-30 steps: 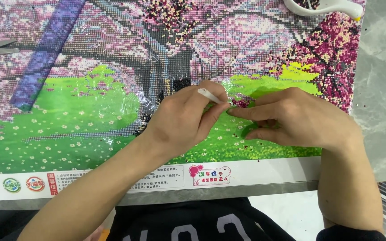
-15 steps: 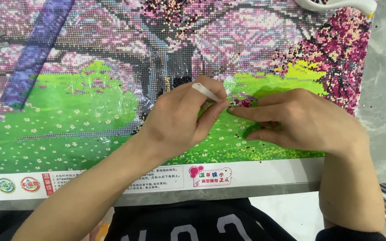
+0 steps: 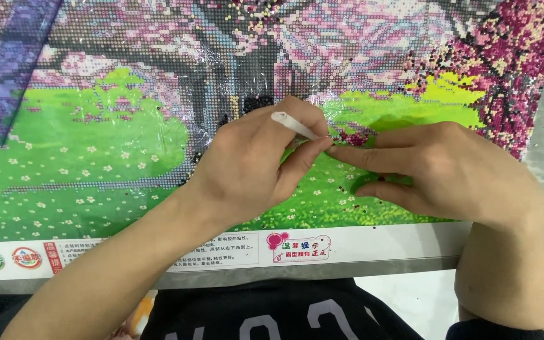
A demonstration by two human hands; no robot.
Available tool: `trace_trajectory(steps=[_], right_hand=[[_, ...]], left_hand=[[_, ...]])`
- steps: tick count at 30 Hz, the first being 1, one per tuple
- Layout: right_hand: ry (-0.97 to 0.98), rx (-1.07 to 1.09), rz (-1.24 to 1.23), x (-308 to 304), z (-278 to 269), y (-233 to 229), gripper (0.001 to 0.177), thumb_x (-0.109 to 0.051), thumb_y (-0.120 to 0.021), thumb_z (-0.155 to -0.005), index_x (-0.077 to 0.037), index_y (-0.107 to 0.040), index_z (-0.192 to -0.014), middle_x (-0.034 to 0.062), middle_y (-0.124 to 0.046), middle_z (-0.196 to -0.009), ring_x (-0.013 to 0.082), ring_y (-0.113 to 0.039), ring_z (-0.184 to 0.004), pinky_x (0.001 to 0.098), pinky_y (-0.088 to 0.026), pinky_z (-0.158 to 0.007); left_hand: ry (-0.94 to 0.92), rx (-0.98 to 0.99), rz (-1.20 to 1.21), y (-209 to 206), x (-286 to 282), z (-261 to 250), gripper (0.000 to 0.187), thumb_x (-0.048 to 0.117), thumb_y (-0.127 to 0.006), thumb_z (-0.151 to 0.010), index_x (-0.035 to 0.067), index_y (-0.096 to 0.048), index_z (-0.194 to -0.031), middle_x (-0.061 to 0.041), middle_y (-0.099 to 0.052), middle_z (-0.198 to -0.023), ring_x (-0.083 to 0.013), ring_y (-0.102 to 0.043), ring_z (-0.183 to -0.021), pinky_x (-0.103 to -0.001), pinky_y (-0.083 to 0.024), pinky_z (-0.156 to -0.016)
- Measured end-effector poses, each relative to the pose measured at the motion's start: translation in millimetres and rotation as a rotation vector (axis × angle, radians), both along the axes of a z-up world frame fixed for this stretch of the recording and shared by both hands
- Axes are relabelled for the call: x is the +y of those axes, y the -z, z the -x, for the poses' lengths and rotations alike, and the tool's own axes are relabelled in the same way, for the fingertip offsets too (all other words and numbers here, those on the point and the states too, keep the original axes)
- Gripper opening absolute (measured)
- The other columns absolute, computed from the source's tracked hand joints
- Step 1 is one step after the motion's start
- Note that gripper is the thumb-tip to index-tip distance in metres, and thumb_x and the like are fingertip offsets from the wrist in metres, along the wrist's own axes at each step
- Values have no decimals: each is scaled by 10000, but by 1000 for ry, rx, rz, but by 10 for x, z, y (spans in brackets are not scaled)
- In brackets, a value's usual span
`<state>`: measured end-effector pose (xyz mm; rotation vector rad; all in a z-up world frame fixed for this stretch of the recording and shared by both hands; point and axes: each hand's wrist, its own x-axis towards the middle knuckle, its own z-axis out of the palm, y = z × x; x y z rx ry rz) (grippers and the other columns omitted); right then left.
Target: Using a specialized pen tool to pick up small resin diamonds and place them onto a pre-printed adhesive canvas.
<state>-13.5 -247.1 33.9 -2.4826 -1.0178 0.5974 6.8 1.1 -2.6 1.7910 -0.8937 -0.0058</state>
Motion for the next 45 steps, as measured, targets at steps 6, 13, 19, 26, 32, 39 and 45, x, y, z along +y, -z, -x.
trace_trajectory(steps=[6, 13, 19, 26, 32, 39, 45], right_hand=[[-33, -23, -28, -10, -21, -13, 514, -335, -687, -845, -156, -600, -1319, 55, -604, -830, 263, -615, -681, 430, -505, -532], [-54, -18, -47, 0, -32, -10, 496, -313, -688, -850, -132, -597, -1303, 46, -590, -804, 251, -602, -682, 415, -506, -537], [7, -1, 3, 2, -11, -6, 518, -356, -690, -837, -213, -605, -1327, -16, -626, -814, 216, -608, -631, 407, -493, -490], [3, 31, -36, 13, -27, -21, 477, -319, -706, -830, -144, -624, -1267, 32, -612, -833, 239, -620, -703, 396, -507, -579], [-13, 3, -42, 10, -23, -8, 479, -324, -712, -829, -121, -629, -1255, 43, -630, -850, 245, -623, -719, 403, -506, -564], [-11, 21, -45, 14, -31, -12, 486, -324, -698, -836, -114, -618, -1267, 51, -650, -890, 255, -639, -751, 417, -521, -583], [-20, 10, -42, 16, -35, -10, 483, -335, -701, -835, -129, -622, -1265, 42, -641, -867, 244, -631, -729, 404, -519, -572]], left_hand=[[-3, 1, 5, -9, -2, -5, 106, -51, -644, -952, -47, -557, -1014, -140, -636, -932, -255, -670, -812, -318, -574, -732], [-27, -31, -4, -5, -24, -1, 115, -9, -637, -976, -30, -530, -1013, -109, -637, -928, -232, -668, -776, -320, -572, -681], [-55, -81, -77, 6, -36, 9, 154, 48, -639, -1002, 23, -499, -1062, -53, -644, -901, -216, -648, -736, -330, -547, -627], [-44, -53, -86, 2, -54, -13, 149, 54, -641, -987, 14, -507, -1039, -73, -642, -883, -218, -658, -725, -308, -552, -574], [-56, -16, -133, -12, -50, -15, 142, 93, -613, -1003, 52, -490, -1063, -47, -641, -826, -206, -647, -699, -306, -520, -513], [-50, 10, -154, -20, -47, -16, 143, 101, -610, -998, 65, -488, -1063, -38, -641, -801, -191, -636, -684, -296, -513, -496], [-55, -11, -184, -19, -49, -15, 149, 111, -608, -1001, 67, -479, -1062, -46, -638, -784, -204, -624, -632, -308, -497, -437]])
